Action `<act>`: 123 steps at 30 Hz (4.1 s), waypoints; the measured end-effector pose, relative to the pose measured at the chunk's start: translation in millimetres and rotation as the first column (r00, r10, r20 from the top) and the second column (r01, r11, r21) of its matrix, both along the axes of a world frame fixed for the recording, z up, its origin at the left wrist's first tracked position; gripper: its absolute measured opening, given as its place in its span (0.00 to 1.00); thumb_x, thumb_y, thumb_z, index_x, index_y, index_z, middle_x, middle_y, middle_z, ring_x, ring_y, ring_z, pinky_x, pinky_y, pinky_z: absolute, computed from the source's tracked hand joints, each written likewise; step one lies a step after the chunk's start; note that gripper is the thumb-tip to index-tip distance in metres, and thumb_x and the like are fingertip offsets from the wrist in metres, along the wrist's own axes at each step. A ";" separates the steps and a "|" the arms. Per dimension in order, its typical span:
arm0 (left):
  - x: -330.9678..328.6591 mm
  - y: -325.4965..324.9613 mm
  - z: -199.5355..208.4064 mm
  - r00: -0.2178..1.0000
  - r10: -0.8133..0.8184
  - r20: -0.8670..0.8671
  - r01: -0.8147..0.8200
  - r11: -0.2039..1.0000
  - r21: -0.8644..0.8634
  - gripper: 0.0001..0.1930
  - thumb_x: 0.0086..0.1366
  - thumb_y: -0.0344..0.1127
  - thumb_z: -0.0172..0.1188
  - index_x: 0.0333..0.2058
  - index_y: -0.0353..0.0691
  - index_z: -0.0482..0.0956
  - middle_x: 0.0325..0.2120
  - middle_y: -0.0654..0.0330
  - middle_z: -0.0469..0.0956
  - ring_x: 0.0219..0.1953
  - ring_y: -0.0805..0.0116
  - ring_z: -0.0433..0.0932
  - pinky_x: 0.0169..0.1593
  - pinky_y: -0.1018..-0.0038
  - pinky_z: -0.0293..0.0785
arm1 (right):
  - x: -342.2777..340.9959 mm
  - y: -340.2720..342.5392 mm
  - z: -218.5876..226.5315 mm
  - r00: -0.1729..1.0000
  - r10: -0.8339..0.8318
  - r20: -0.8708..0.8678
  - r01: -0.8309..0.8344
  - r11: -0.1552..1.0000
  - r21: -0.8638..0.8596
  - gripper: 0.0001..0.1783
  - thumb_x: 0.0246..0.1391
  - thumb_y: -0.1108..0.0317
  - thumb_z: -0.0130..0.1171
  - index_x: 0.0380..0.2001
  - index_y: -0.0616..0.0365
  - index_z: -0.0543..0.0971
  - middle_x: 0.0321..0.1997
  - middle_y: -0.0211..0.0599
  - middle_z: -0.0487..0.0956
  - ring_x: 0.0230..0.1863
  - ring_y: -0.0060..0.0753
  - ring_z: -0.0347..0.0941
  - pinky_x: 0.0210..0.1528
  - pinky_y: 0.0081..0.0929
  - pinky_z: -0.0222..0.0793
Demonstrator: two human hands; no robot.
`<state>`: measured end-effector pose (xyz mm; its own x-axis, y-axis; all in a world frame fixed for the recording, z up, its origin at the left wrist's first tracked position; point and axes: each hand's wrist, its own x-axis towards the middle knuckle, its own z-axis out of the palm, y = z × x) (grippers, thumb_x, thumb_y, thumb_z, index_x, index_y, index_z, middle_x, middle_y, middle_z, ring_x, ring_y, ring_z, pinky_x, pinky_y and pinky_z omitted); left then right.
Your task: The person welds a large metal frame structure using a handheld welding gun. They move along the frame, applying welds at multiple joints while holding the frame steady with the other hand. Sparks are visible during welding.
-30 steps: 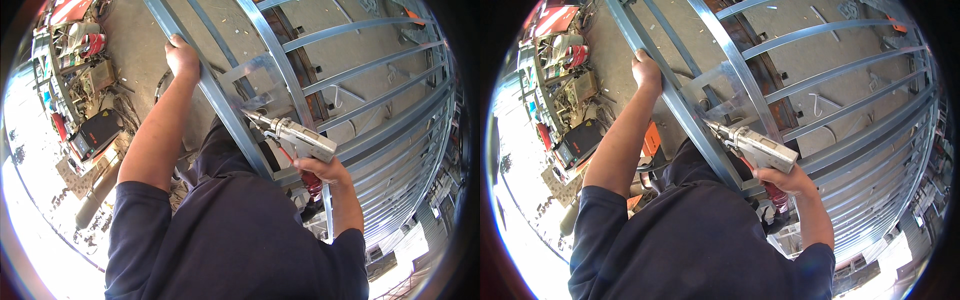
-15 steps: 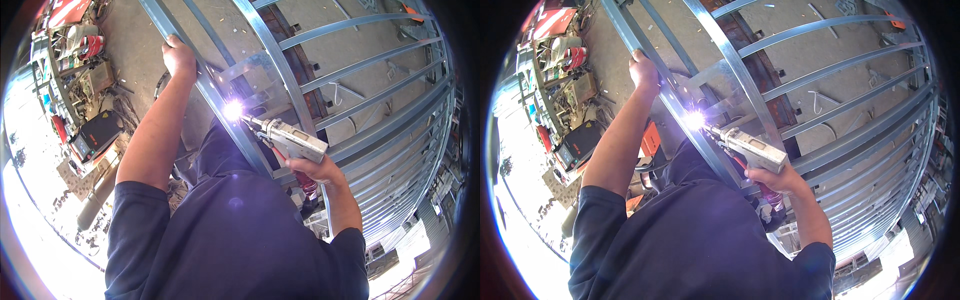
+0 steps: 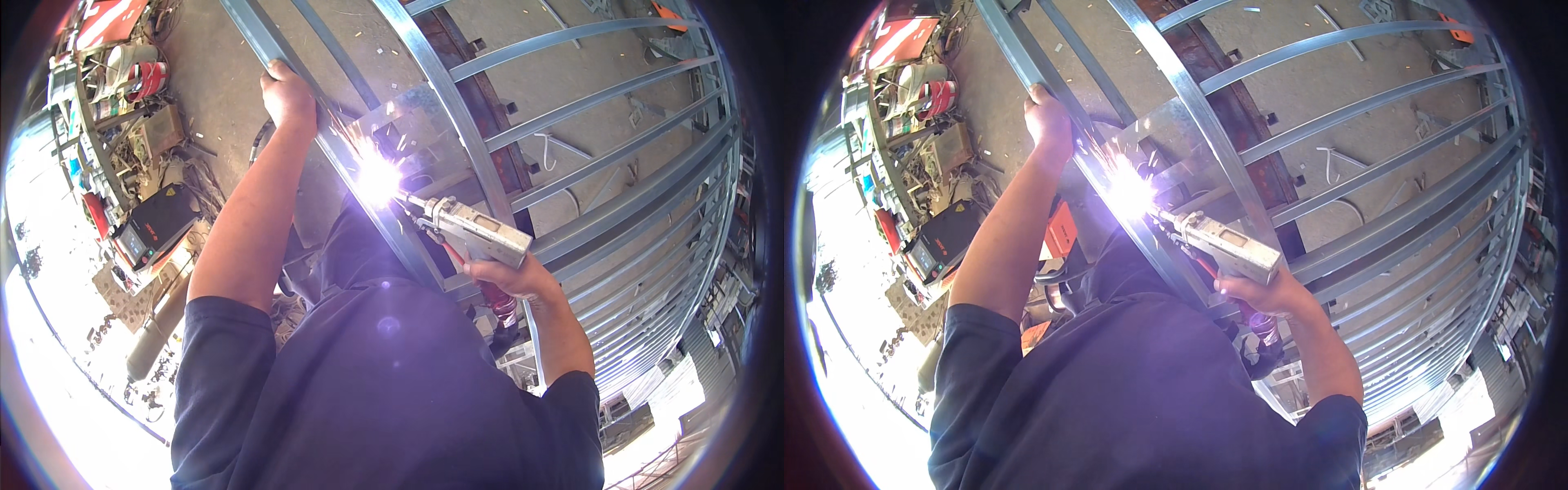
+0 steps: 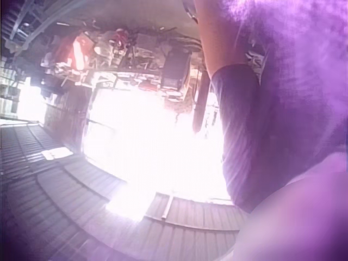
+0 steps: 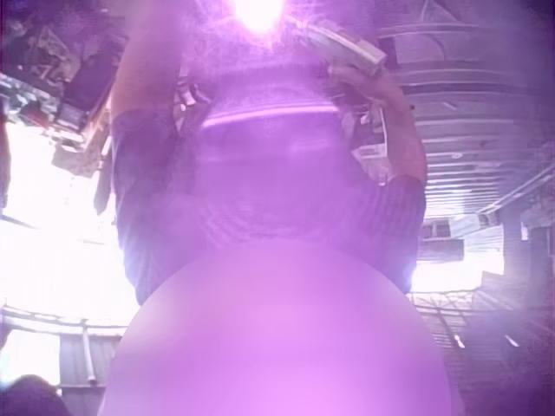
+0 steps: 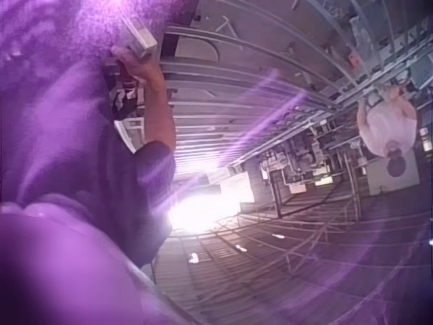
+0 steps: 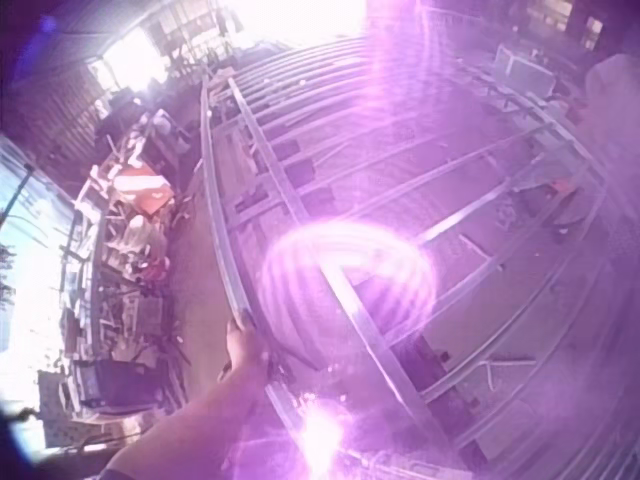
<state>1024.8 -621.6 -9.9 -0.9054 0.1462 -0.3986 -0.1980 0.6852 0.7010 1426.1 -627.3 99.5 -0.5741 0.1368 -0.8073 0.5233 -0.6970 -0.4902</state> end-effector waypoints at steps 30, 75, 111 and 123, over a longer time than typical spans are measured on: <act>-12.0 -2.7 -12.7 0.998 -0.021 -0.056 0.021 1.000 -0.002 0.35 0.78 0.58 0.39 0.60 0.30 0.75 0.54 0.38 0.80 0.52 0.41 0.82 0.57 0.55 0.79 | 87.1 -62.0 104.8 0.687 -0.724 -0.059 0.645 0.570 0.509 0.18 0.50 0.70 0.70 0.44 0.66 0.81 0.37 0.37 0.83 0.31 0.28 0.81 0.35 0.27 0.79; 112.6 -177.5 58.1 -0.474 -0.748 -0.464 0.856 -0.516 -0.042 0.15 0.64 0.39 0.68 0.47 0.41 0.84 0.43 0.56 0.84 0.42 0.54 0.83 0.47 0.62 0.79 | -30.5 -298.7 59.5 0.387 -0.922 -0.020 0.384 0.142 0.912 0.42 0.61 0.58 0.69 0.73 0.56 0.62 0.55 0.60 0.82 0.57 0.63 0.80 0.55 0.43 0.77; -58.4 0.9 6.8 -0.744 -0.032 -0.667 0.351 -0.869 -0.350 0.21 0.54 0.36 0.68 0.49 0.53 0.87 0.44 0.70 0.74 0.42 0.69 0.76 0.44 0.69 0.73 | -141.8 -176.1 36.4 -0.032 -0.951 0.307 0.241 0.290 0.926 0.43 0.61 0.56 0.68 0.74 0.54 0.59 0.54 0.62 0.82 0.52 0.67 0.81 0.49 0.50 0.79; -68.6 2.5 -6.5 -0.743 -0.041 -0.668 0.352 -0.872 -0.339 0.22 0.56 0.33 0.65 0.51 0.50 0.85 0.42 0.68 0.73 0.41 0.69 0.76 0.44 0.69 0.75 | -147.8 -174.3 37.4 -0.056 -0.963 0.265 0.229 0.246 0.942 0.43 0.61 0.57 0.69 0.73 0.57 0.60 0.55 0.63 0.81 0.52 0.67 0.81 0.50 0.50 0.79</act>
<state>956.2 -619.1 -16.5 0.9511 0.1035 0.2911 -0.0103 -0.9311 0.3646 1278.3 -801.6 136.8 0.8481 0.4945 -0.1904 0.2871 -0.7308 -0.6193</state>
